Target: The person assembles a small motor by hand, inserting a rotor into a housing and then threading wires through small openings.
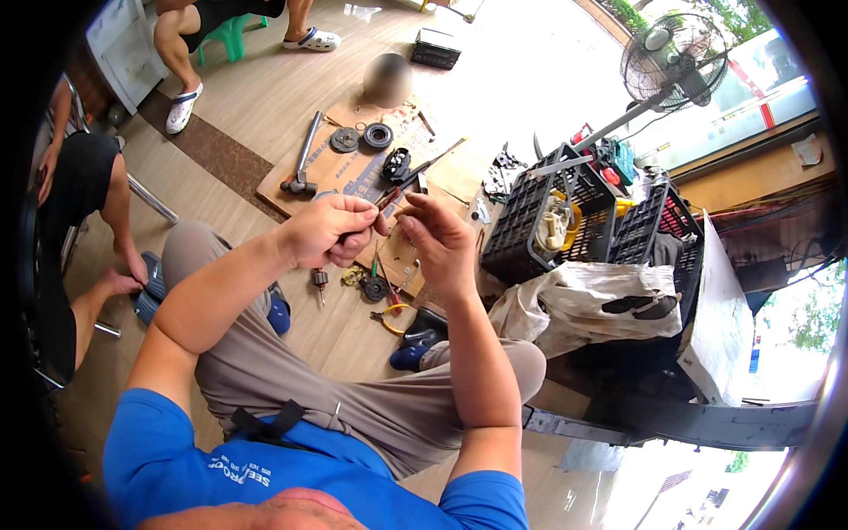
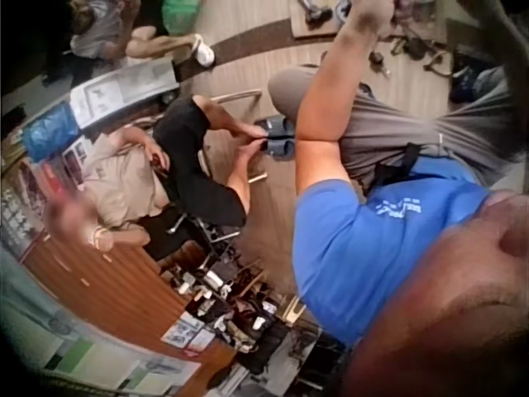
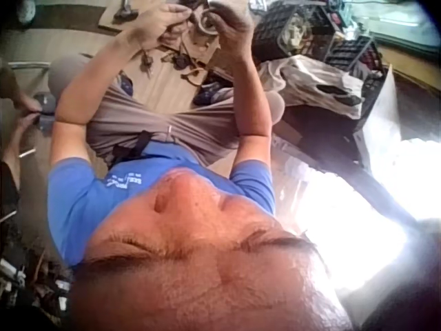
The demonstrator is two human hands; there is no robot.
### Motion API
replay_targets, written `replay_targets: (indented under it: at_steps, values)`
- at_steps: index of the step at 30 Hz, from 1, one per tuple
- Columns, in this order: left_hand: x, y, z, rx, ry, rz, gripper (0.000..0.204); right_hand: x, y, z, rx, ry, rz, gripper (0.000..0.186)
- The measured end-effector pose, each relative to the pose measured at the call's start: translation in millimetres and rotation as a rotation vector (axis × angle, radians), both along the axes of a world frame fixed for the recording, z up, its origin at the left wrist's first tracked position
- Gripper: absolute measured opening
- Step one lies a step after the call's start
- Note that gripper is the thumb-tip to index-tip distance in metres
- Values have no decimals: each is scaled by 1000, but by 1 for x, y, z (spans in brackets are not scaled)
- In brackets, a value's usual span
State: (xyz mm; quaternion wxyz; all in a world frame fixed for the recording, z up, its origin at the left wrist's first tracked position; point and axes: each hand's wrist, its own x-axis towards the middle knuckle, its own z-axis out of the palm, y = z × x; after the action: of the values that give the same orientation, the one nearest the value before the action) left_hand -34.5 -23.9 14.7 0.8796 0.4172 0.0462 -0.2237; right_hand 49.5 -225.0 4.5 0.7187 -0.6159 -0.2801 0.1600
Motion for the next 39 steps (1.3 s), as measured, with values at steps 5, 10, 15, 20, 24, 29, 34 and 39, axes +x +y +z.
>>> replay_targets:
  at_steps: [5, 10, 15, 20, 24, 29, 34, 39]
  values:
    - [3, -4, -11, 189, 30, 63, 26, -4, 4, 7, -338, -708, -198, 23]
    - [4, -17, -21, 1208, -535, 307, 20, -5, 7, 16, -462, -1082, -178, 14]
    - [-2, -20, -22, 1733, -769, 228, 7, -8, 11, 12, -574, -1118, -251, 7]
    - [0, -13, -22, 1817, -988, 209, 3, -8, 10, 2, -576, -271, -148, 11]
    - [1, -10, -24, 1784, -1101, 283, 5, -2, 11, -1, -556, 62, -127, 17]
    - [2, -7, -29, 1772, -1069, 340, 8, 0, 16, -2, -468, 146, -128, 18]
    - [2, -5, -31, 1742, -1126, 335, 8, -1, 11, 2, -505, 160, -8, 20]
    - [2, -11, -31, 1811, -1155, 413, 9, 5, 11, -3, -474, 303, -44, 21]
